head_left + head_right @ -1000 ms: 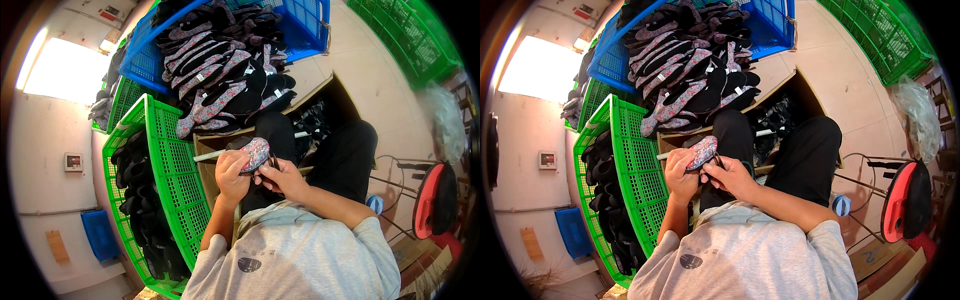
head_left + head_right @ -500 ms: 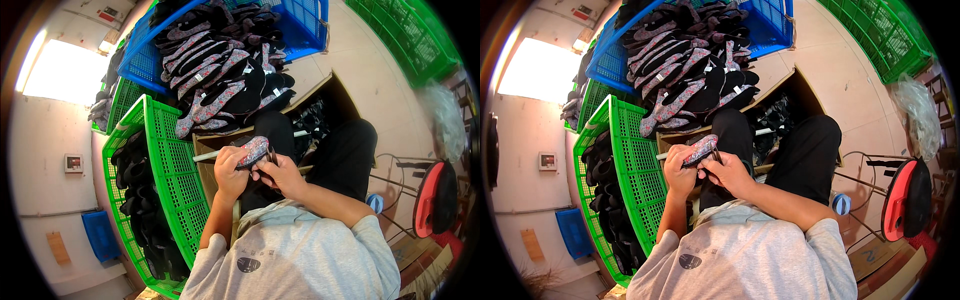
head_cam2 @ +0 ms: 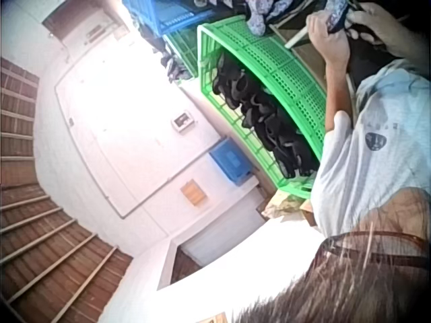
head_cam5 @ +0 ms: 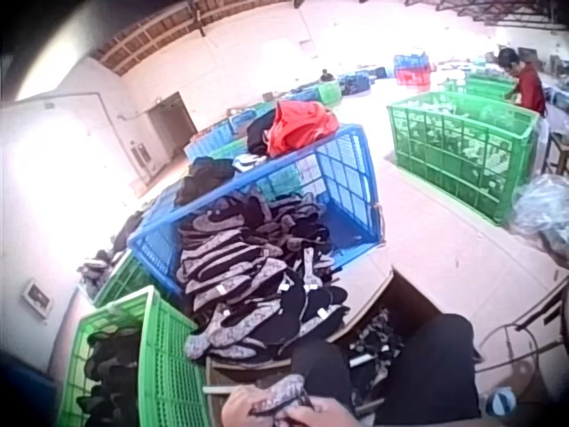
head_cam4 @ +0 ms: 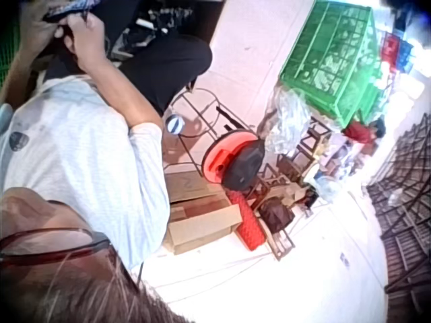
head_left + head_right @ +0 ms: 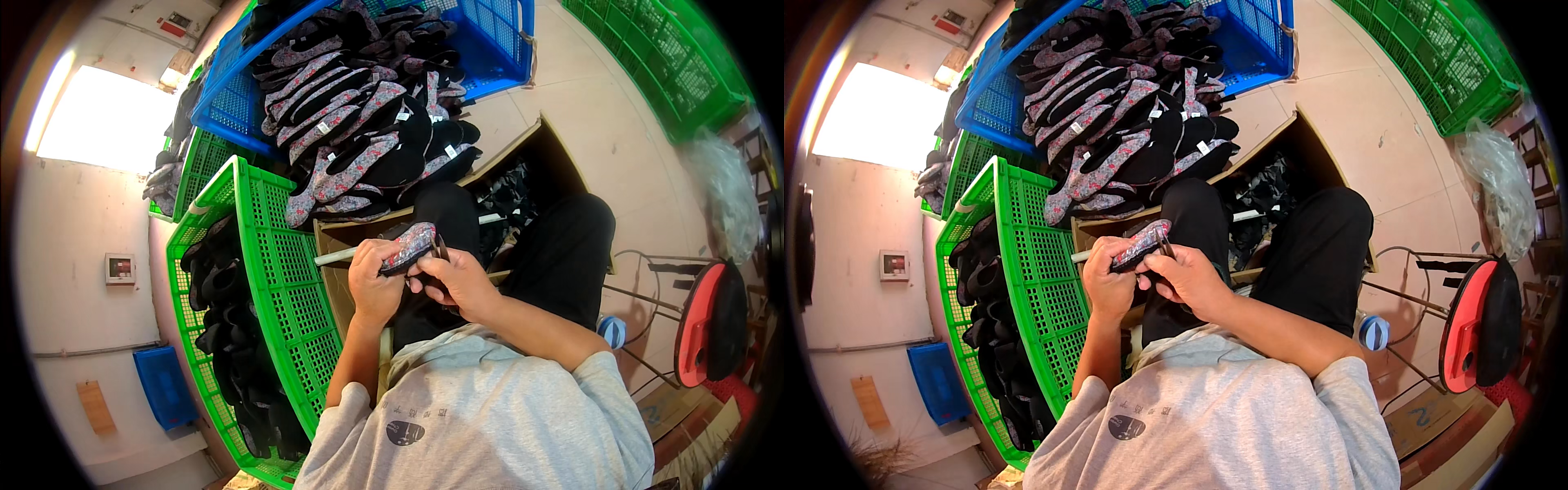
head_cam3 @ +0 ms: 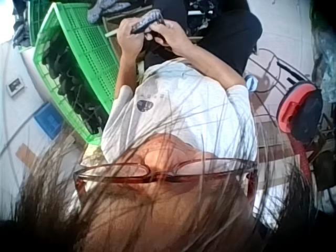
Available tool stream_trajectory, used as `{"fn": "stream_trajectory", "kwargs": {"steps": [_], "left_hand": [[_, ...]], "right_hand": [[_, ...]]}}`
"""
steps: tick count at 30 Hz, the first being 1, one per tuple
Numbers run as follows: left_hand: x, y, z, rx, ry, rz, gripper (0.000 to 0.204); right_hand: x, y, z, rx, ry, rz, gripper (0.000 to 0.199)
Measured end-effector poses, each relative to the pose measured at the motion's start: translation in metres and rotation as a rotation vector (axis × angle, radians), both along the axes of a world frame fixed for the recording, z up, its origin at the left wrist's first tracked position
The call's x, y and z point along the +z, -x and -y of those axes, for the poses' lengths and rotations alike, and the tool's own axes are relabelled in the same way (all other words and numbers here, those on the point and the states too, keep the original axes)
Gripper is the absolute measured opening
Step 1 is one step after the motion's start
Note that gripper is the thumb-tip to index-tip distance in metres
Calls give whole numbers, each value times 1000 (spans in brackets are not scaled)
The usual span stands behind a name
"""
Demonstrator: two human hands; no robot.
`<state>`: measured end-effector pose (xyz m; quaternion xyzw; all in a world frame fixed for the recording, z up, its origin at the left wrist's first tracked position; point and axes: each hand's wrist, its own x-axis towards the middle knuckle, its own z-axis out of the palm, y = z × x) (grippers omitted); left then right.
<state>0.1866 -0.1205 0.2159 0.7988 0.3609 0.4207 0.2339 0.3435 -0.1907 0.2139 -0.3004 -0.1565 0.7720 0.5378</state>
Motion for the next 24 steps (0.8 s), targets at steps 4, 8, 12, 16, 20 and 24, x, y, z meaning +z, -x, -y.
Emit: {"fn": "stream_trajectory", "kwargs": {"steps": [4,8,12,16,20,24], "left_hand": [[-3,0,0,-7,-26,1,38],[-6,1,-1,-54,-134,-27,37],[-14,3,-3,-113,-263,-67,36],[-13,4,-3,-130,-299,-122,34],[-10,1,3,-78,-229,-118,33],[-13,1,5,-34,-138,-84,36]], "right_hand": [[2,-5,0,35,19,-10,26],[0,-12,-1,91,56,13,25],[2,-20,-4,147,128,62,21],[-3,-21,-3,151,163,81,19],[-6,-17,-2,100,134,74,18],[-8,-12,-3,61,114,65,16]]}}
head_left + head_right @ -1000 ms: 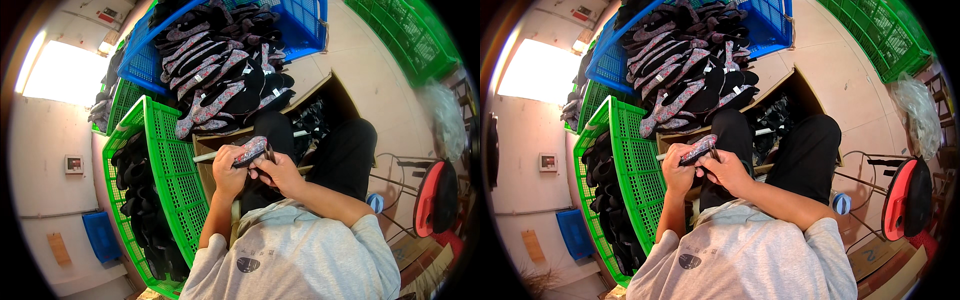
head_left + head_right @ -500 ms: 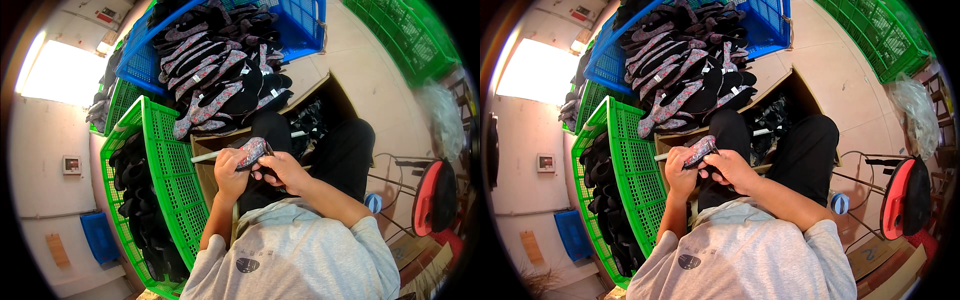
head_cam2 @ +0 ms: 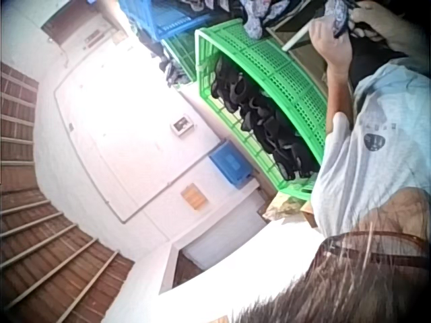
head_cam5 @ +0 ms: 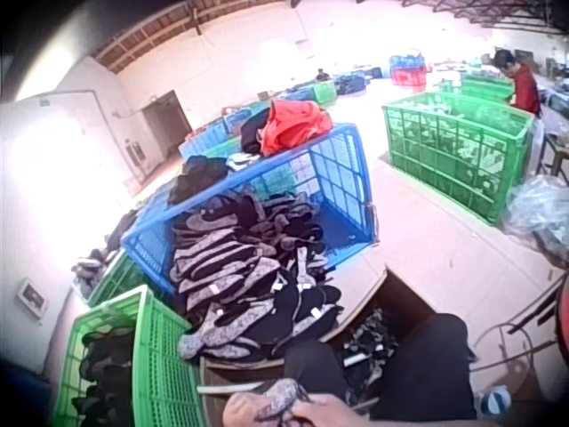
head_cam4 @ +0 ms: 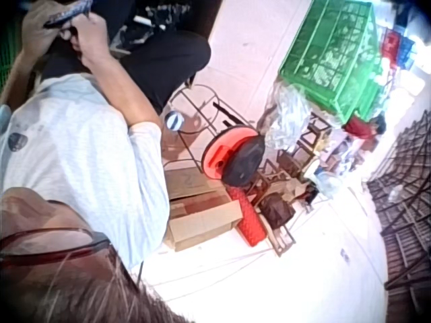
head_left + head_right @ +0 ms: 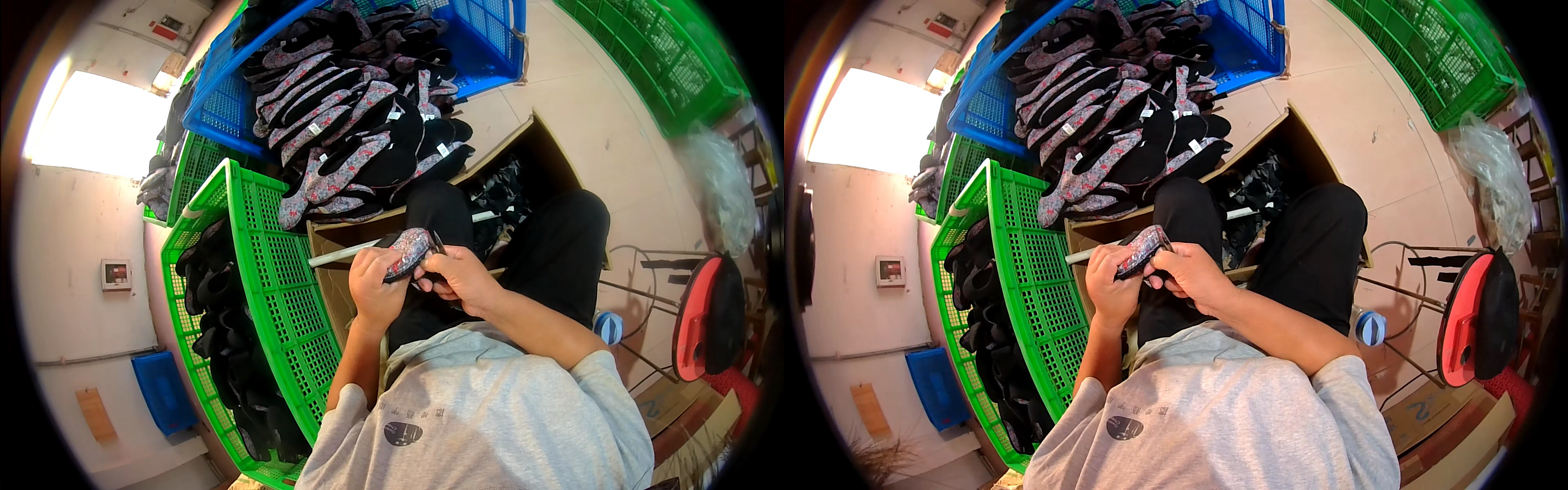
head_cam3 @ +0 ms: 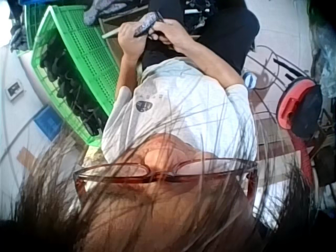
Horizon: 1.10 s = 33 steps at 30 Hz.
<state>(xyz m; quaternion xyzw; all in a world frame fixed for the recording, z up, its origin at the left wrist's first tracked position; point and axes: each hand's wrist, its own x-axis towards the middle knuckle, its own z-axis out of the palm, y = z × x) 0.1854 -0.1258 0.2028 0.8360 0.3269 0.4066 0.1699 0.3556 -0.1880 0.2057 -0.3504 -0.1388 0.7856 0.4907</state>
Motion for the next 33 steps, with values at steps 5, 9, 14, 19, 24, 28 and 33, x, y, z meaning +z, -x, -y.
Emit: {"fn": "stream_trajectory", "kwargs": {"steps": [5,9,14,19,24,28,33], "left_hand": [[1,0,2,45,65,3,36],[-3,-1,5,96,72,5,35],[25,5,-3,182,5,10,30],[64,22,-7,186,144,105,31],[86,26,-2,66,301,238,31],[87,31,-2,-25,331,338,36],[88,30,1,-194,666,683,36]], "right_hand": [[-3,4,0,-25,-38,14,15],[-1,4,-1,-22,-37,55,15],[-10,-1,6,-110,-191,232,14],[-39,-5,-1,-247,-412,625,32],[-60,-3,1,-186,-462,807,53],[-69,5,4,-178,-498,744,62],[-56,-3,6,-94,-549,527,67]]}}
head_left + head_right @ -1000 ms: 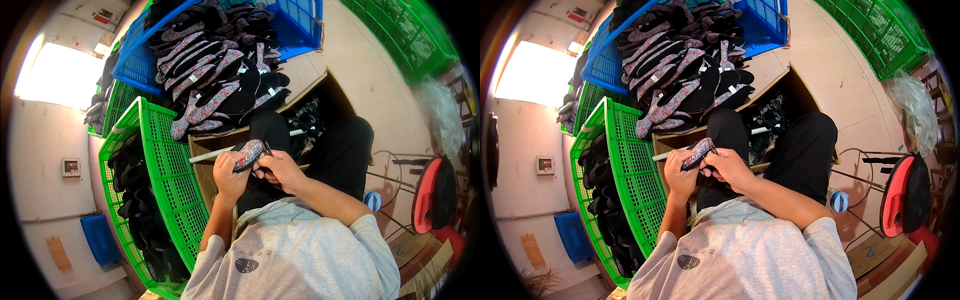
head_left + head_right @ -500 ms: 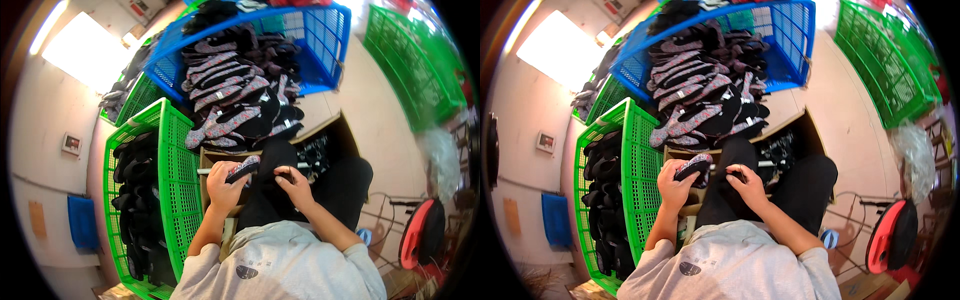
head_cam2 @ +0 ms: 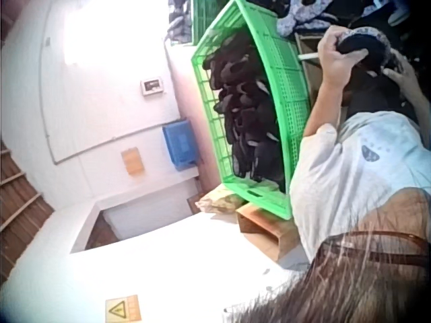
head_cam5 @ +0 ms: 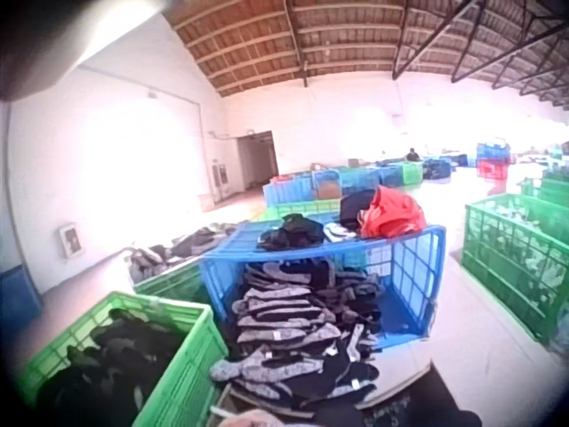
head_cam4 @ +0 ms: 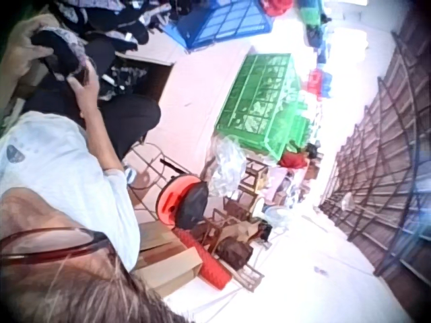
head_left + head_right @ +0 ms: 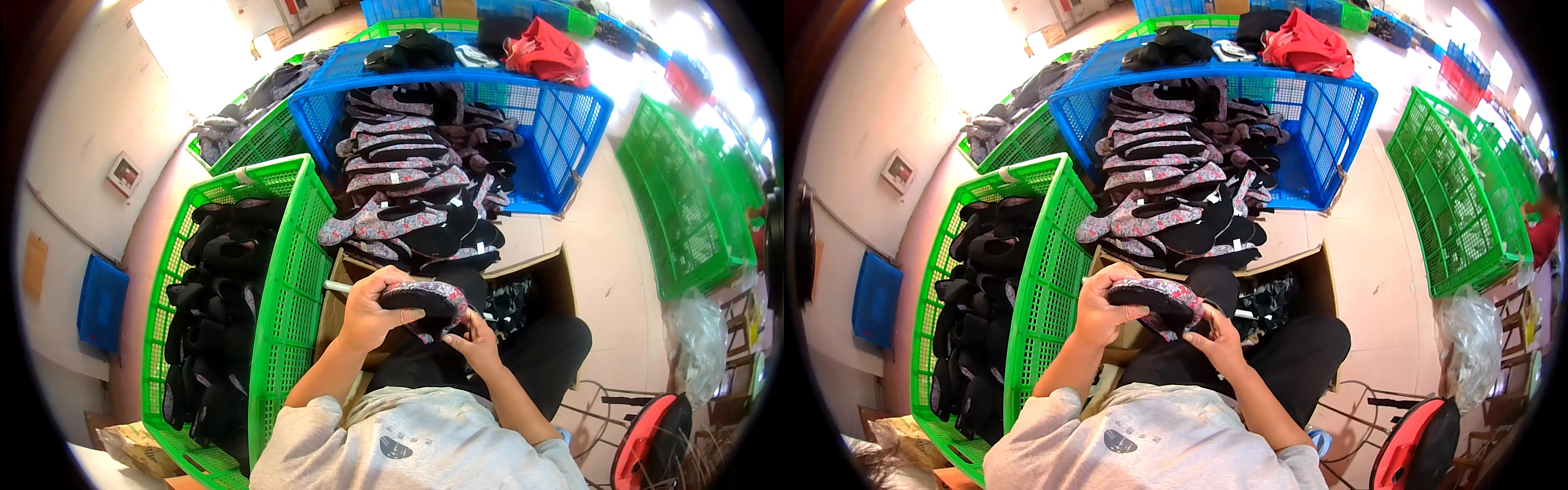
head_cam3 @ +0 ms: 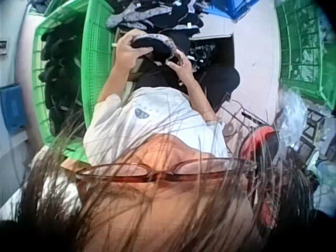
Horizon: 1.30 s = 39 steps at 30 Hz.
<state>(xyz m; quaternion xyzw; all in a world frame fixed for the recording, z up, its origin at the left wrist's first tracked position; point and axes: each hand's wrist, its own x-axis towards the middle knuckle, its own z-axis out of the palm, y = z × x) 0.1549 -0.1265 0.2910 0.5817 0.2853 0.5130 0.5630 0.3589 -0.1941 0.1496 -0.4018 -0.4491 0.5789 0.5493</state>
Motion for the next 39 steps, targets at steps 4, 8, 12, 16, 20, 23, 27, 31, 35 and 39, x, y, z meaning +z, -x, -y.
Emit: {"fn": "stream_trajectory", "kwargs": {"steps": [4,8,12,16,20,23,27,31,35,39], "left_hand": [[0,-8,3,-21,169,218,38],[-7,-14,3,8,204,324,38],[-11,-17,1,10,249,348,36],[-13,-20,1,8,279,385,35],[-12,-20,0,28,355,452,34],[-14,-23,1,55,386,503,33],[-22,-16,-1,-18,526,583,30],[-32,-11,-7,-79,670,651,31],[-54,-16,-17,130,621,582,45],[-67,-47,3,179,674,254,62]], "right_hand": [[3,-4,5,10,23,-106,64],[13,-6,4,-15,55,-50,59],[25,-8,6,-27,137,77,52],[16,-8,3,-83,173,137,45],[20,-6,1,-146,217,244,42],[13,-12,-1,-162,221,284,40],[16,-26,9,-93,217,264,37],[-10,-36,25,-200,240,152,34],[2,-29,30,-312,383,-21,21],[2,-27,24,-490,49,166,21]]}}
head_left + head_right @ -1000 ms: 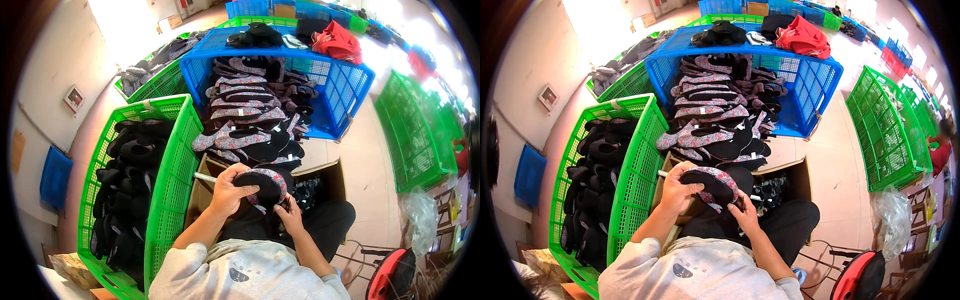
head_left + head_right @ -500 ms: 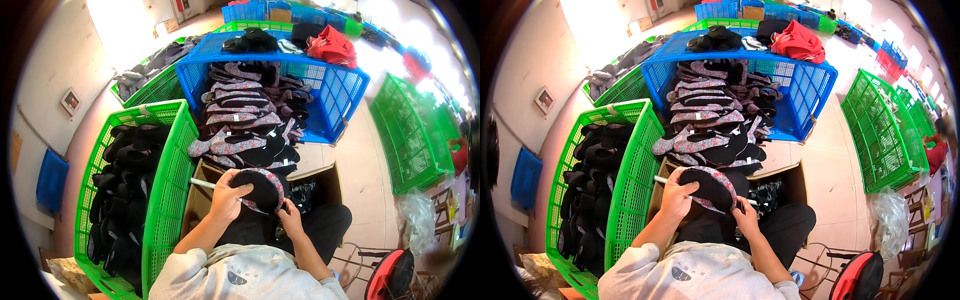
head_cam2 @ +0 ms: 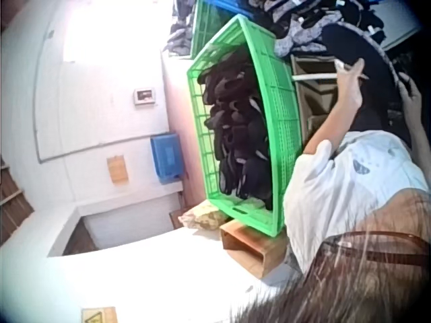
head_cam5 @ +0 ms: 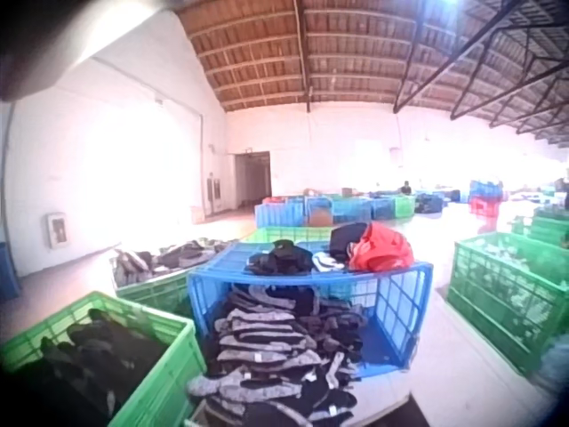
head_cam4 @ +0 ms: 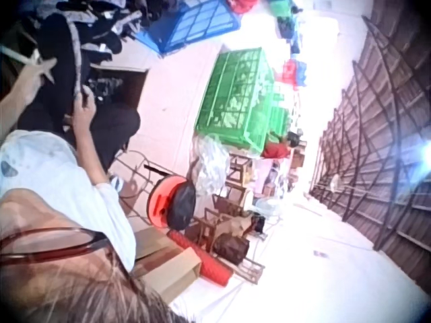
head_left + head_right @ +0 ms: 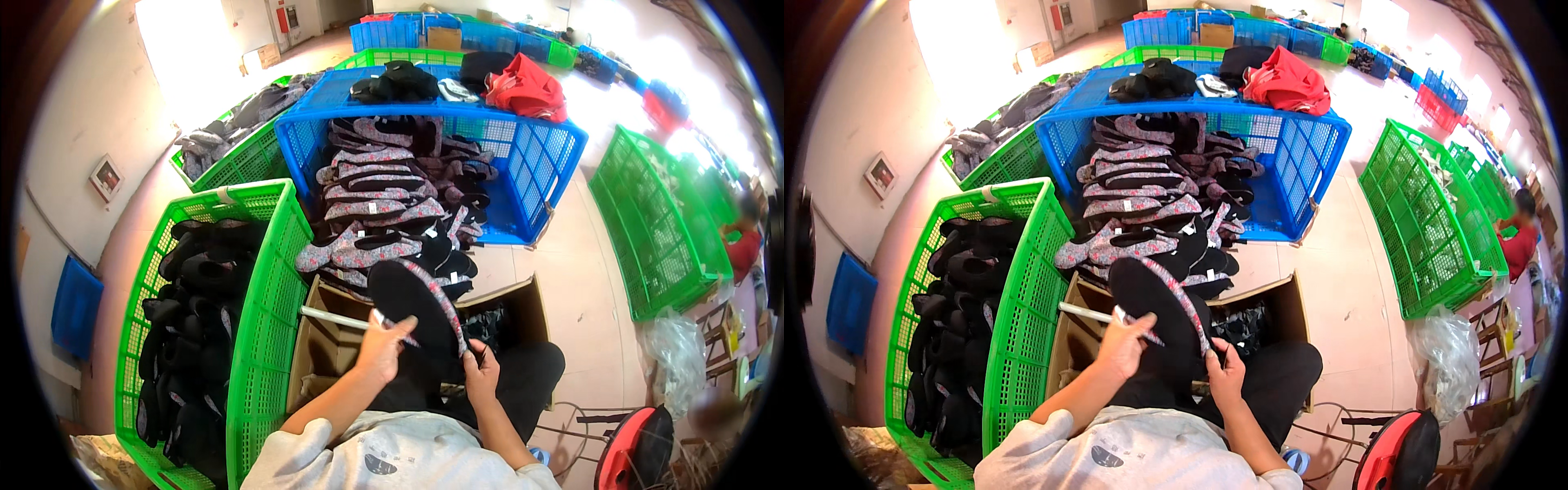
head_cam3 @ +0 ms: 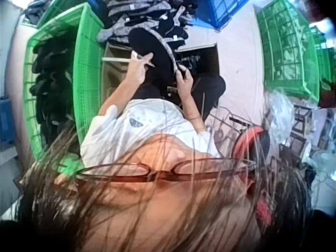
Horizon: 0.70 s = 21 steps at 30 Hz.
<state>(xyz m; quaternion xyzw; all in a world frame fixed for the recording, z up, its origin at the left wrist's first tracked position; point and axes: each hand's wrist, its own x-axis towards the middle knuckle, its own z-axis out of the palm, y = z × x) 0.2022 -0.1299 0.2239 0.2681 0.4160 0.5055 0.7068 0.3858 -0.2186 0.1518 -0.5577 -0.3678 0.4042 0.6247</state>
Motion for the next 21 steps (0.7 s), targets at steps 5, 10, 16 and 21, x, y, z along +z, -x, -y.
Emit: {"fn": "stream_trajectory", "kwargs": {"steps": [5,10,16,21], "left_hand": [[-15,-35,35,-228,353,-24,40],[-25,-35,34,-301,374,-14,36],[-39,-40,37,-282,339,-193,31],[-43,-36,34,-351,350,-143,29]], "right_hand": [[-22,7,-1,-62,-140,169,25],[-7,15,4,-23,-47,118,30],[-17,11,-3,-57,41,174,37],[-13,0,-8,-27,44,-44,28]]}}
